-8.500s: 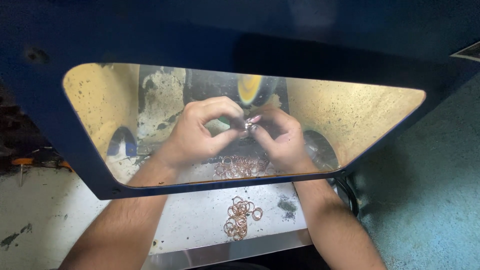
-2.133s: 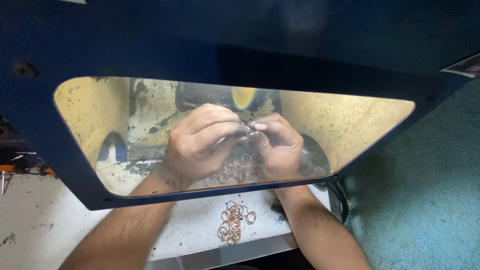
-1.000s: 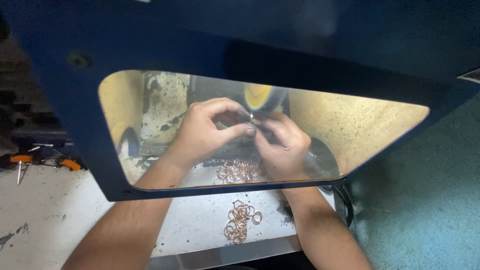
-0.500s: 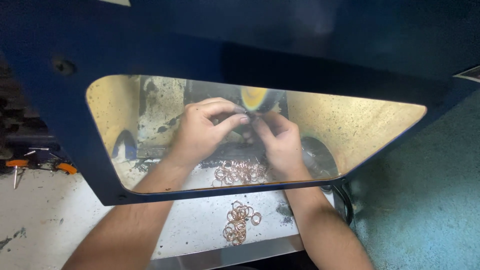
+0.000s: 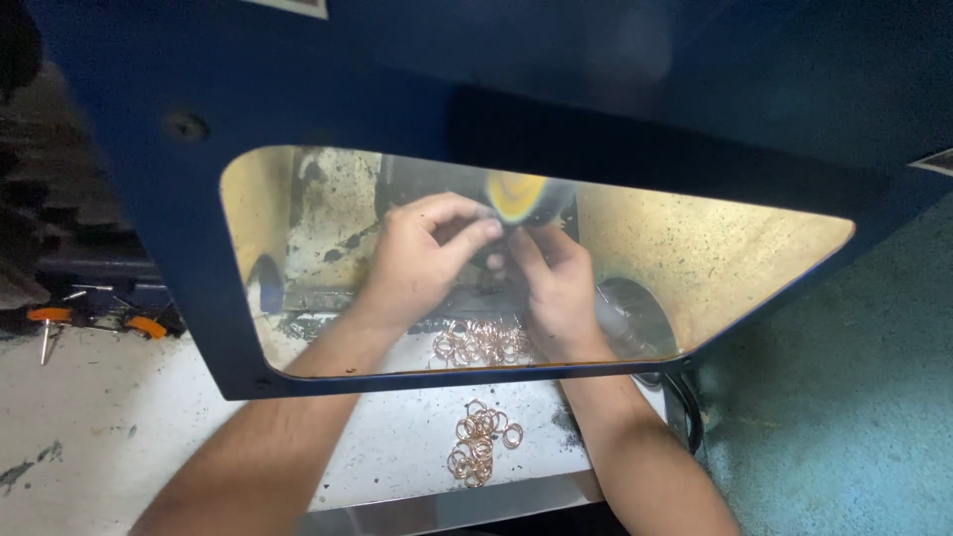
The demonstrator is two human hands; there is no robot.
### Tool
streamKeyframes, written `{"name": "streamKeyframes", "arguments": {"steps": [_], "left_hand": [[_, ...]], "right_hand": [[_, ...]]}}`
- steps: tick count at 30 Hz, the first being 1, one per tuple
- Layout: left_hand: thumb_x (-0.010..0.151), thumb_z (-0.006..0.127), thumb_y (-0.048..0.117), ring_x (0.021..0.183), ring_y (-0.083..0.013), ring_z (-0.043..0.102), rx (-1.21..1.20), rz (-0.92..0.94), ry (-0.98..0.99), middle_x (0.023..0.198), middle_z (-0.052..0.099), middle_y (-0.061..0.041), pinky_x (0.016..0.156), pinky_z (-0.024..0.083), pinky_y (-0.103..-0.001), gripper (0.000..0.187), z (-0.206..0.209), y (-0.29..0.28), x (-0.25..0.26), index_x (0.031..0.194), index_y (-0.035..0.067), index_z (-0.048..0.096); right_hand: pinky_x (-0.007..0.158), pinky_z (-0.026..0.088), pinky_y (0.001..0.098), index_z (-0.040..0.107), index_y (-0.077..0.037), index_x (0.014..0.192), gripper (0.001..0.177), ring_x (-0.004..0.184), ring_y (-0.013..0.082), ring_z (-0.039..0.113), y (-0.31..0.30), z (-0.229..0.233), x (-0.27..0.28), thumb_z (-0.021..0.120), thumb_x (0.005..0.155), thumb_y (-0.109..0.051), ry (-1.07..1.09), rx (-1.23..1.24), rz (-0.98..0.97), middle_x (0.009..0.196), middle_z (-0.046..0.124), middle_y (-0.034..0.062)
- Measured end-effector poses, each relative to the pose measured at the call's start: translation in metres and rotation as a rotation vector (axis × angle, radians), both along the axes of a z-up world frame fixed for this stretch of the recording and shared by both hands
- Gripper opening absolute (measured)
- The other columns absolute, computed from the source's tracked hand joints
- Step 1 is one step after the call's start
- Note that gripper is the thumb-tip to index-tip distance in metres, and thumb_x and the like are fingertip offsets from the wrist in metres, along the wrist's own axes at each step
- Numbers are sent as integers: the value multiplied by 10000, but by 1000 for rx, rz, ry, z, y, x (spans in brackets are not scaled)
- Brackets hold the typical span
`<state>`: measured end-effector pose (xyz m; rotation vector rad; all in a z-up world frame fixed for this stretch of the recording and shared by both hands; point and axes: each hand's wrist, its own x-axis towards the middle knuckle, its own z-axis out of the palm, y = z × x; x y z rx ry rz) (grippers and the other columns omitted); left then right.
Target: Polishing small metal rings one by one using a bench-mounted polishing wheel inside a dust collection hood.
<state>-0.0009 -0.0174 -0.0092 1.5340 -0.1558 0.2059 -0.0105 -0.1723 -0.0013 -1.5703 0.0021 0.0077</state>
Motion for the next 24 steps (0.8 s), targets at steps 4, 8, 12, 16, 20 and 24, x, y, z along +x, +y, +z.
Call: {"name": "streamKeyframes", "arguments": {"steps": [4,8,12,16,20,24], "left_hand": [[894,790,105,842,-219,765,-21,20,-44,850,774,-110,726,619,-344,97,-1,3,0,971,46,783],[874,810,77,898,-227,772,-68,-100,-152,897,790,-93,790,626,-361,86,10,11,-2,957,95,797],[884,808,100,903,-226,771,-87,-126,-125,899,787,-97,799,629,-364,78,9,7,-4,960,87,794],[917,768,136,860,-204,774,-53,-91,-43,858,785,-73,767,631,-340,66,0,2,1,952,84,791],[917,772,147,821,-195,771,-24,-22,-14,830,779,-75,736,634,-331,80,0,3,3,956,79,787],[916,765,119,824,-195,763,-68,-32,-69,827,773,-83,719,619,-337,68,-2,3,0,948,62,780]], "right_hand": [[665,604,308,678,-23,998,145,748,169,698,5,-4,-3,637,1015,-161,-8,0,-22,851,704,84],[728,592,388,715,-8,975,105,831,224,705,-21,-12,0,721,953,-111,-346,-268,36,881,715,153],[823,579,390,732,-44,993,71,891,201,709,-29,-17,1,728,956,-105,-409,-332,57,907,744,134],[701,610,365,710,-45,971,165,751,190,707,-5,-6,-4,665,1001,-201,-170,-192,38,797,742,128],[662,598,316,686,-43,978,140,722,169,703,6,1,-2,638,1018,-170,-62,-62,-2,800,721,102],[674,612,307,696,-70,1016,92,743,144,701,4,-12,-3,638,1020,-140,-113,-4,-13,836,717,71]]}}
